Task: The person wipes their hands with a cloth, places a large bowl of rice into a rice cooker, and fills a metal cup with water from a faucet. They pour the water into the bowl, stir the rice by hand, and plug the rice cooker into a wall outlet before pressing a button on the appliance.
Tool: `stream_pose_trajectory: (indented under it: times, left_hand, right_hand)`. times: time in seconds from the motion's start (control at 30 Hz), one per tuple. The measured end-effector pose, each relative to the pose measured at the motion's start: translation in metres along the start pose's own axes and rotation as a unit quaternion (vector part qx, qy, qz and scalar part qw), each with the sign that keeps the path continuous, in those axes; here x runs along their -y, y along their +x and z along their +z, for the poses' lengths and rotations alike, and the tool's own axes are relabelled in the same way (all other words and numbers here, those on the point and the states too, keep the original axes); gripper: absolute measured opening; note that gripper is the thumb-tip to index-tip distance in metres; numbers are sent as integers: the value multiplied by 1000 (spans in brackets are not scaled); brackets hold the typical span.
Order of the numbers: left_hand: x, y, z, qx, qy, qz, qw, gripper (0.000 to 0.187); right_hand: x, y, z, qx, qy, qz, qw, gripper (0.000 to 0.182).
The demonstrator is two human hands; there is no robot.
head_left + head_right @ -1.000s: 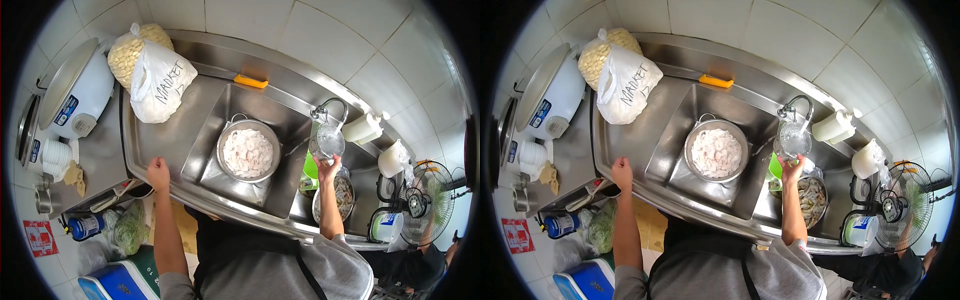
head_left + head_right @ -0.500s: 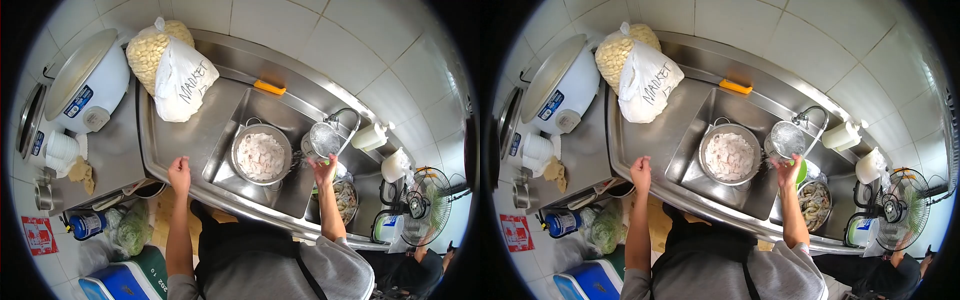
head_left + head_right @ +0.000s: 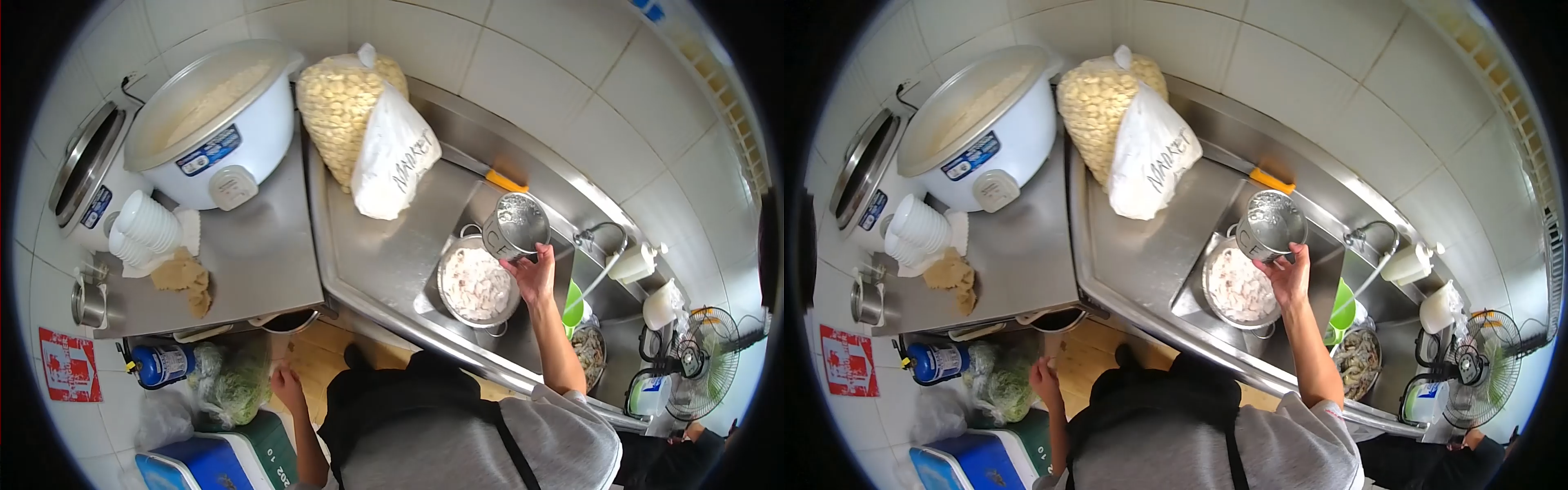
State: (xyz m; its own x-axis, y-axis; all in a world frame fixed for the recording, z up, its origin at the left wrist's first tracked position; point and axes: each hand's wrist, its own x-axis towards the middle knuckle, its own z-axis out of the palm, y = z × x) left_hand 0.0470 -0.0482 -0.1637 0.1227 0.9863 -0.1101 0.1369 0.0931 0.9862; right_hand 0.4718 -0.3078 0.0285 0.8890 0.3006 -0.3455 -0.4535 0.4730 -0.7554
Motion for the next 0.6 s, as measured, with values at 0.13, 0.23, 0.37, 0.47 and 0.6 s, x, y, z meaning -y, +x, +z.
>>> stream_pose_trajectory:
  times: [0.13, 0.23, 0.37, 0.47, 0.6]
  left_hand:
    - [24, -10, -54, -52, 13, -71, 996, 24]
    - [40, -7, -72, -60, -8, -106, 992, 23]
    - [60, 9, -85, -60, -11, -133, 989, 24]
    - [60, 16, -90, -53, -28, -142, 988, 24]
    - [74, 11, -104, -74, -47, -172, 981, 24]
  right_hand:
    - [-2, 1, 59, 36, -33, 24, 999, 56]
    - [-2, 15, 99, 63, -53, 40, 996, 54]
    - [11, 12, 184, 132, -91, 42, 986, 36]
    - [16, -4, 258, 214, -177, -30, 960, 53]
    - [19, 8, 350, 259, -134, 31, 956, 65]
